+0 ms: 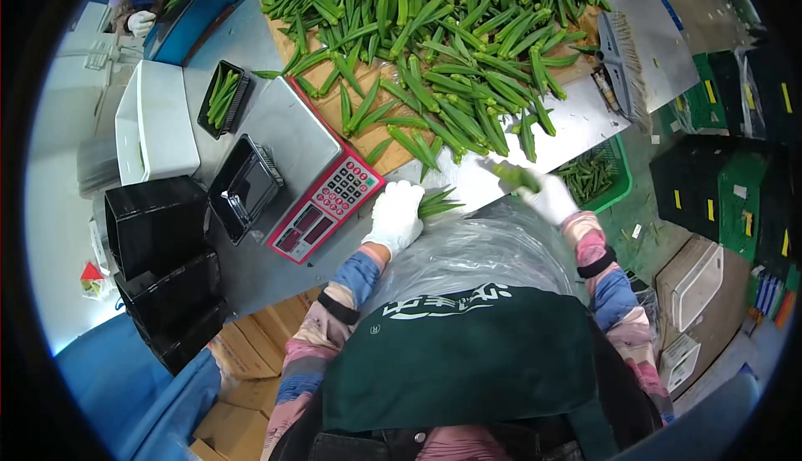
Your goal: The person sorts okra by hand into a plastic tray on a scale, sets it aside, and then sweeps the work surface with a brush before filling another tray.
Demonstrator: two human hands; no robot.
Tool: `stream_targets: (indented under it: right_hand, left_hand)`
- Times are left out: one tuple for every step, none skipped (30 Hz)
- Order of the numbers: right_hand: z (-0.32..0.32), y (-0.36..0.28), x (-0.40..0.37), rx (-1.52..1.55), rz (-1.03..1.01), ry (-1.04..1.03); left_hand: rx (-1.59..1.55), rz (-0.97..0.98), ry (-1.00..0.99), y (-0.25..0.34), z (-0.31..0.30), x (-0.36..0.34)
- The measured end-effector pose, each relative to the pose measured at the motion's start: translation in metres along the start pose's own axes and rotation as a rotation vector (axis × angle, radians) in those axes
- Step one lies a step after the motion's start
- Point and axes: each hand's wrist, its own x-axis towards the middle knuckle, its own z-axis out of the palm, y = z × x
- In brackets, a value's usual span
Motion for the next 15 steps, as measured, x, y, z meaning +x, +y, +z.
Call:
stream_targets:
  right_hand:
    - [-0.009,0.006,0.004,0.006,0.081,0.097]
    - [-0.014,0.012,0.01,0.016,0.162,0.192]
    - [-0.016,0.014,0.018,-0.018,0.194,0.324]
    - [-0.015,0.012,0.027,-0.012,0.197,0.358]
    - [-0.015,0.01,0.037,-0.007,0.2,0.394]
    - [-0.015,0.008,0.045,-0.006,0.206,0.43]
    - [-0.007,0.011,0.055,-0.047,0.165,0.442]
    - [0.003,0.012,0.064,-0.09,0.124,0.456]
    - [0.009,0.005,0.069,-0.127,0.115,0.466]
    - [0.009,-0.004,0.072,-0.1,0.152,0.413]
    - [0.008,-0.01,0.071,-0.119,0.158,0.405]
    - [0.008,-0.012,0.067,-0.138,0.164,0.395]
    - [0.005,-0.011,0.064,-0.147,0.114,0.396]
    - [0.0,-0.009,0.061,-0.141,0.111,0.419]
    - [-0.013,-0.016,0.055,-0.136,0.107,0.441]
  left_hand:
    - [-0.07,-0.044,-0.033,0.001,-0.007,-0.004]
    - [-0.138,-0.09,-0.067,0.002,-0.016,-0.007]
    - [-0.269,-0.264,-0.121,0.012,-0.035,-0.007]
    - [-0.288,-0.278,-0.058,0.012,-0.044,-0.003]
    - [-0.309,-0.289,0.005,0.01,-0.051,0.005]
    - [-0.332,-0.298,0.068,0.009,-0.056,0.014]
    - [-0.302,-0.268,0.188,0.007,-0.057,0.025]
    - [-0.272,-0.235,0.31,0.005,-0.059,0.038]
    - [-0.227,-0.209,0.353,0.005,-0.063,0.052]
    - [-0.181,-0.182,0.396,0.005,-0.066,0.064]
    - [-0.109,-0.151,0.388,0.002,-0.065,0.077]
    - [-0.037,-0.12,0.379,-0.006,-0.058,0.09]
    - [0.035,-0.087,0.37,-0.011,-0.053,0.099]
    - [0.065,-0.035,0.425,-0.017,-0.047,0.105]
    - [0.096,0.016,0.48,-0.018,-0.046,0.109]
